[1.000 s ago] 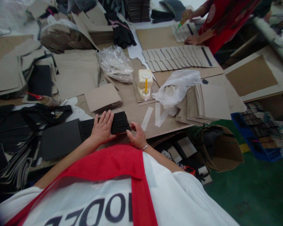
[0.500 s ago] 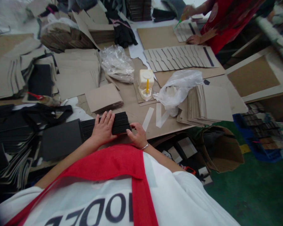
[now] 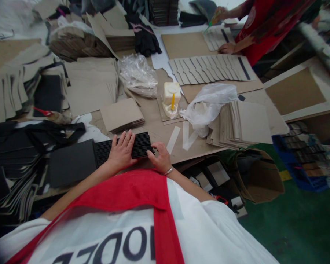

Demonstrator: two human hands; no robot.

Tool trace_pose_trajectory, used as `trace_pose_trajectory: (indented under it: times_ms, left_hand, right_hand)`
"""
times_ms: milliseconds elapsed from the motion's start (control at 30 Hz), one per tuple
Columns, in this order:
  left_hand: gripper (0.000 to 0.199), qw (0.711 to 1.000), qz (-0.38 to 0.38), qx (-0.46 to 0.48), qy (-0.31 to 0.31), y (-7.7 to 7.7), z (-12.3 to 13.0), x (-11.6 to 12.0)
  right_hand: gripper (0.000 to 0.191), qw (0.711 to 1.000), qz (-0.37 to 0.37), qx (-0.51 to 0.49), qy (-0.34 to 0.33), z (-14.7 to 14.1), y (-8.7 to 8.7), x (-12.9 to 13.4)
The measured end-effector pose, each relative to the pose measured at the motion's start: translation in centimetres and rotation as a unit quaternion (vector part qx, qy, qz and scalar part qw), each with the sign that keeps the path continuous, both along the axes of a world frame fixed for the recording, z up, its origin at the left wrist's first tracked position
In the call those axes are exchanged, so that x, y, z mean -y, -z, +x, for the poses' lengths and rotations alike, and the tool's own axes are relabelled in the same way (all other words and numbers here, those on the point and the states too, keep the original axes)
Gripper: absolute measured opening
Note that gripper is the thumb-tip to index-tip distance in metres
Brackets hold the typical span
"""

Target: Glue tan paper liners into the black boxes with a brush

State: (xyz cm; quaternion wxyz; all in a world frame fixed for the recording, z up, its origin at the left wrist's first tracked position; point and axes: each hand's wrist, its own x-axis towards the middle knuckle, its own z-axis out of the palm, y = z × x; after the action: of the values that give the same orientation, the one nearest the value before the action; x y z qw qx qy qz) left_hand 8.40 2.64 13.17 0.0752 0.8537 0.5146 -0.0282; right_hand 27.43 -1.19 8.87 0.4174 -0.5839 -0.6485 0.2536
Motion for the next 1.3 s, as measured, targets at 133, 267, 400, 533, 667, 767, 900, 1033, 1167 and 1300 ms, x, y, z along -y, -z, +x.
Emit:
trace_pose_trajectory:
  times_ms: [133,267,400,533,667,767,900,1033,1167,1300]
  left_hand:
    - [0.095,1.000,0.001,0.000,0.001,0.1,0.0,0.0]
    - [0.098,1.000,0.002,0.002,0.003,0.2,-0.1,0.1]
    - [0.097,1.000,0.004,0.000,0.001,0.2,-0.1,0.1]
    - [0.096,1.000,0.005,0.001,0.002,0.2,-0.1,0.1]
    - [0.096,1.000,0.009,0.003,0.003,0.2,-0.1,0.1]
    - [0.096,1.000,0.008,0.001,0.002,0.2,-0.1,0.1]
    - [0.096,1.000,0.003,-0.001,0.002,0.1,-0.1,0.0]
    - [0.097,1.000,0.003,0.001,0.003,0.1,-0.1,0.0]
    - [0.096,1.000,0.005,0.005,0.003,0.0,-0.1,-0.1]
    - [0.096,1.000,0.002,0.006,0.004,0.0,-0.1,-0.1]
  right_hand:
    - [0.029,1.000,-0.018,-0.010,0.014,-0.1,0.2,-0.1]
    - [0.028,1.000,-0.006,-0.007,-0.003,-0.2,0.2,-0.3]
    - [0.020,1.000,0.006,-0.006,-0.003,-0.2,-0.1,-0.5]
    - [0.017,1.000,0.010,-0.010,-0.005,-0.2,-0.1,-0.6]
    - [0.024,0.999,-0.022,-0.030,0.015,-0.4,0.1,-0.8]
    - [0.032,0.998,-0.037,-0.047,0.015,-0.4,0.1,-1.1]
    - [0.027,0.999,-0.029,-0.031,0.002,-0.4,-0.2,-1.7]
    - [0.027,0.999,-0.035,-0.038,0.001,-0.4,-0.3,-2.1]
    - [0.022,0.998,-0.041,-0.042,-0.003,-0.3,-0.3,-2.2]
    - [0.019,1.000,-0.020,-0.020,0.000,-0.4,-0.4,-1.9]
